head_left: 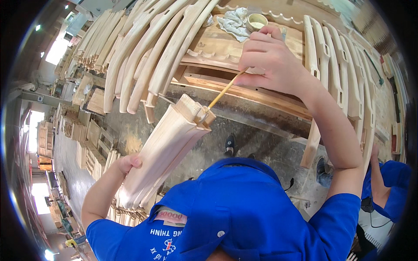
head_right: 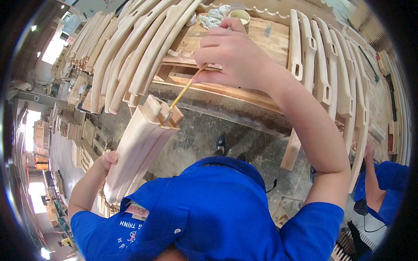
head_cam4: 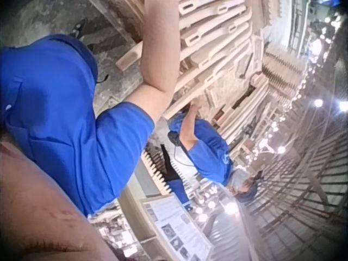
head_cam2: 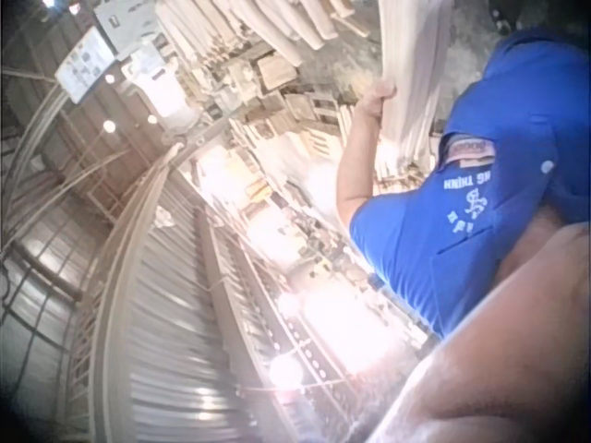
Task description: The person picks up wooden chair legs, applies glue to the ends using a small brush, and stacks them on a workbench. The person also uses a pneumatic nail gun to fasten parts together. Another worker is visible nearby performing similar tasks.
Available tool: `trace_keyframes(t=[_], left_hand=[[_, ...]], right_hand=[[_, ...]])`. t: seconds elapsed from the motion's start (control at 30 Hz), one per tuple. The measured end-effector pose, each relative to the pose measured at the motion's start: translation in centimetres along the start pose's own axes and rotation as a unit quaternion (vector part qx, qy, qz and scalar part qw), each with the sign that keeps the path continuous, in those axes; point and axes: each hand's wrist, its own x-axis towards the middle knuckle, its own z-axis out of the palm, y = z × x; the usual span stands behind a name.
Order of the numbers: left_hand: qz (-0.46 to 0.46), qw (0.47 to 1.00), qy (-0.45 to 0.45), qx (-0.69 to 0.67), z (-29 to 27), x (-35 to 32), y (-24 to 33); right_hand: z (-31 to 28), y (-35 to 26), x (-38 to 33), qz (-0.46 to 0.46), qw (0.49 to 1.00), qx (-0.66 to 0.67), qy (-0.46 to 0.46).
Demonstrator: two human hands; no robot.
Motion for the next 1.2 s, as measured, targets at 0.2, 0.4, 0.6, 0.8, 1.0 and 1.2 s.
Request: trace_keyframes(t=[0.2,0.4,0.6,0.8,1.0,1.2], left_hand=[[0.012,1.0,0.005,-0.013,0.3,0.1,0.0],[0.003,1.0,0.019,-0.013,0.3,0.1,-0.3],[0.012,0.999,0.001,-0.03,1.0,0.4,0.0],[0.022,0.999,0.016,-0.035,1.9,0.6,0.3],[0.027,0.998,0.008,-0.057,1.2,0.6,0.2],[0.034,0.998,0.024,-0.048,1.7,0.7,0.5]], right_hand=[[1.5,-0.1,0.0,0.017,0.999,-0.022,0.028],[-0.5,0.1,-1.9,0.031,0.999,0.004,-0.03],[1.4,0.1,-2.7,0.088,0.993,0.016,-0.071],[1.4,-0.3,-2.4,0.031,0.999,-0.005,-0.039],[1.0,-0.9,-2.4,0.018,0.996,-0.04,-0.078],[0.5,-0.5,-3.5,0.002,0.999,0.034,-0.04]])
